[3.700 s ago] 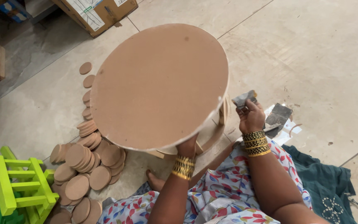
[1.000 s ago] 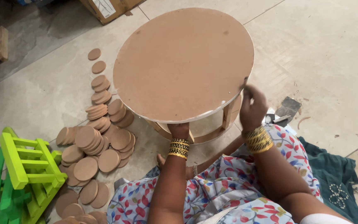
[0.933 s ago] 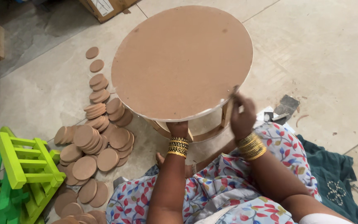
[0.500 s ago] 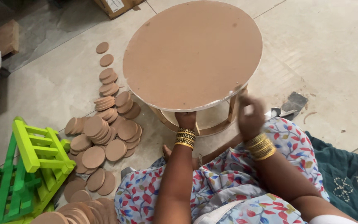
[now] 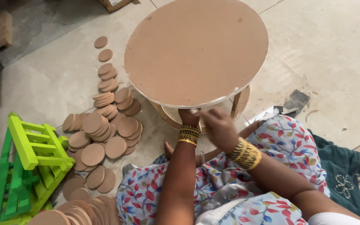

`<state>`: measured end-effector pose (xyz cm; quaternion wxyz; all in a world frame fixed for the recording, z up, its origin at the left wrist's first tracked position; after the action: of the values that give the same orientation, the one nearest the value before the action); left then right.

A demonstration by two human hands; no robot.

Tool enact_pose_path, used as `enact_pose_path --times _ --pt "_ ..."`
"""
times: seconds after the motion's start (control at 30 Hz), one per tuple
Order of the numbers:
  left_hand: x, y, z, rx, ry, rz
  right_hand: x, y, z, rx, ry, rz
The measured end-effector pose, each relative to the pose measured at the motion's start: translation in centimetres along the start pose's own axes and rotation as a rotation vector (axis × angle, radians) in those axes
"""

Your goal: The person sits on the floor holding a round wooden tabletop on their lap and sands its edge with a piece of sandpaper, rotating the tabletop to work around the rim. They occasionally reposition the sandpaper in their hand and continue sanding the edge.

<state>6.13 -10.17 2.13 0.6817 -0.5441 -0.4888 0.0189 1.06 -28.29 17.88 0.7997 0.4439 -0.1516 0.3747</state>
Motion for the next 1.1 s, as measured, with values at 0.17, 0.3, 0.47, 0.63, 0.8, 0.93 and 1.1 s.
enact_pose_path --times 0.17,0.3,0.47,0.63,0.8,0.93,1.1 --pt "0.7 -1.4 0.2 0.224 0.034 -0.200 4.1 -3.0 5.6 -0.319 -0.254 -0.098" --pt "0.1 -0.4 -0.4 0.089 -0.011 -0.054 3.8 -2.3 3.2 -0.553 -0.177 -0.007" --pt "-0.6 3.1 -0.7 -0.913 -0.243 0.477 0.9 1.0 -1.6 -0.053 0.020 0.150" --pt "-0.5 2.2 0.3 0.167 0.079 -0.166 3.4 -2.1 3.7 -0.124 -0.226 -0.036" --pt "-1.0 1.4 -0.2 0.104 0.016 0.069 3.4 -3.0 3.2 -0.256 -0.228 0.065" --pt "-0.8 2.4 -0.3 -1.242 -0.330 0.691 -0.3 -1.3 -1.5 -0.110 -0.117 0.171" --pt "-0.9 1.1 0.8 0.221 0.072 0.024 -0.2 -7.1 1.5 0.102 -0.435 -0.052"
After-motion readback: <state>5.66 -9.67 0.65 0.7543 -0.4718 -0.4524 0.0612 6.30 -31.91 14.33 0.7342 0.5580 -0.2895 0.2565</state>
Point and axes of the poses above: each hand's wrist, its own x-axis towards the middle knuckle, its own z-axis out of the back of the hand, y = z × x, the point moved 1 cm from there along x, towards the middle knuckle, and after that the axes turned 7 degrees about -z, right-handed, at the moved point
